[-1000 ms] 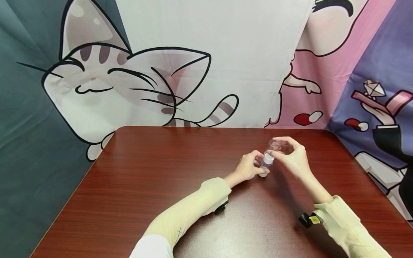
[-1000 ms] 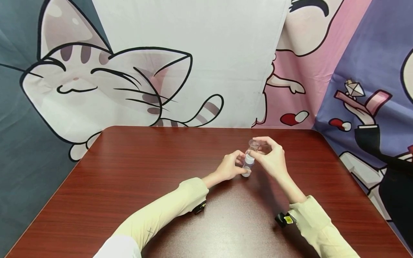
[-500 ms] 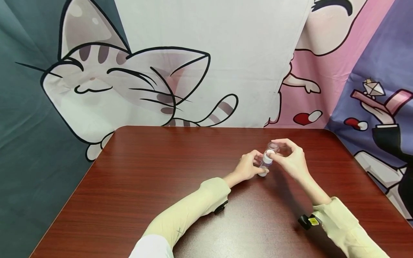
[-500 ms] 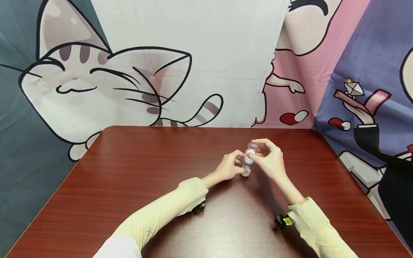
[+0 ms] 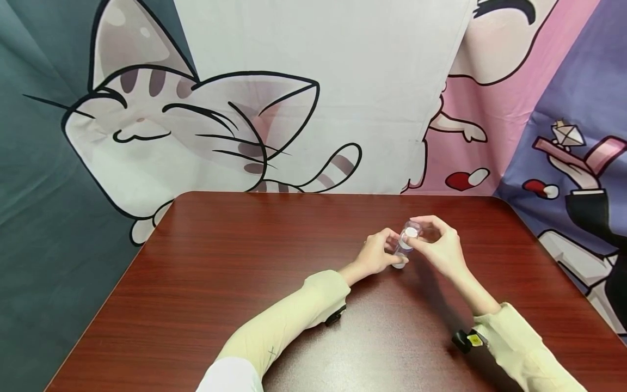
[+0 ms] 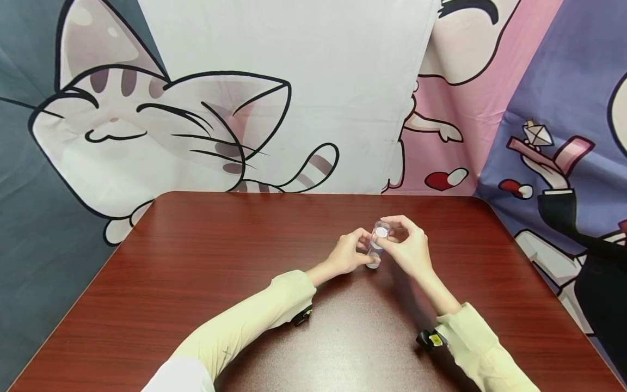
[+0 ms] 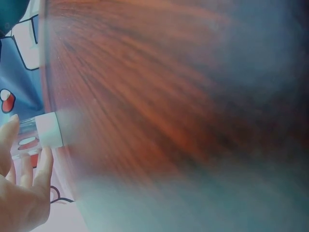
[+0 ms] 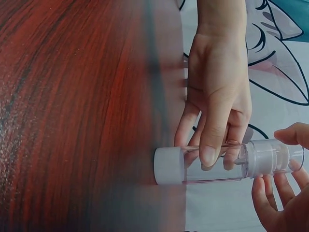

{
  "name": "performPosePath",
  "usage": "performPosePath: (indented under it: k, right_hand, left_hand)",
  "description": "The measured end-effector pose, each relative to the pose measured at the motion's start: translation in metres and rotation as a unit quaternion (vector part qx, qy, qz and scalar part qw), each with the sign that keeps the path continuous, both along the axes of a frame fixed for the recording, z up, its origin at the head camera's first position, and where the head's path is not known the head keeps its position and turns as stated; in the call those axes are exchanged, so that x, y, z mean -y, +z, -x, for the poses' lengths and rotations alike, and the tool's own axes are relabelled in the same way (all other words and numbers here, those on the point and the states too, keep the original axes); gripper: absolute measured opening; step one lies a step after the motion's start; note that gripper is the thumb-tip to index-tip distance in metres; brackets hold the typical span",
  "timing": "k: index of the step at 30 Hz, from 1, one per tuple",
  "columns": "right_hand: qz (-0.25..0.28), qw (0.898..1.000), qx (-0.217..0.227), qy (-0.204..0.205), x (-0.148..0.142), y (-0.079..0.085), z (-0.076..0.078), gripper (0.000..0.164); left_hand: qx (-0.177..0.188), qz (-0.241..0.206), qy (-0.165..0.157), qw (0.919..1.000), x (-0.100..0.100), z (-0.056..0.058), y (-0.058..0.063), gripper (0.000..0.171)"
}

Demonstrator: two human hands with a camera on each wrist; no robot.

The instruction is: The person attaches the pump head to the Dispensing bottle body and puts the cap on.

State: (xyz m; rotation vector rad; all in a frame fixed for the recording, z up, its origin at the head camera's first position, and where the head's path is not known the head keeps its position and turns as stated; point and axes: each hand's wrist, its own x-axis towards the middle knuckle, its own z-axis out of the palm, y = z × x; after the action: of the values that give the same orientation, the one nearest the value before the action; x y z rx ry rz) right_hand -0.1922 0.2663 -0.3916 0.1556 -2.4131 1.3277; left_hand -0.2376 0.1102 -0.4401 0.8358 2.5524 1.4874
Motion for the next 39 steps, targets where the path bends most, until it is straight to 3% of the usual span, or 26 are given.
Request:
performPosePath:
  k: [13,20,23,33,39]
  right_hand:
    - [-0.004,1.000,0.023,0.004,0.003,-0.001,-0.004,0.039]
    - [-0.005,1.000,0.007,0.008,0.018,0.022,-0.018,0.037]
    - [-0.005,1.000,0.006,0.009,0.019,0.021,-0.018,0.037]
    - [-0.008,1.000,0.005,0.005,0.005,-0.003,0.000,0.037]
    - [-0.005,1.000,0.004,0.007,-0.001,-0.008,0.004,0.035]
  left_hand:
    - [0.000,0.003,-0.001,1.0000,0.001,-0.001,0.001,0.044]
    - [-0.001,0.002,-0.002,1.0000,0.001,-0.002,0.002,0.044]
    - [0.001,0.006,-0.001,1.0000,0.001,-0.002,0.001,0.044]
    - [-0.002,0.006,0.001,1.0000,0.002,-0.001,0.001,0.044]
    - [-0.007,0.006,-0.001,1.0000,0.002,-0.002,0.001,0.044]
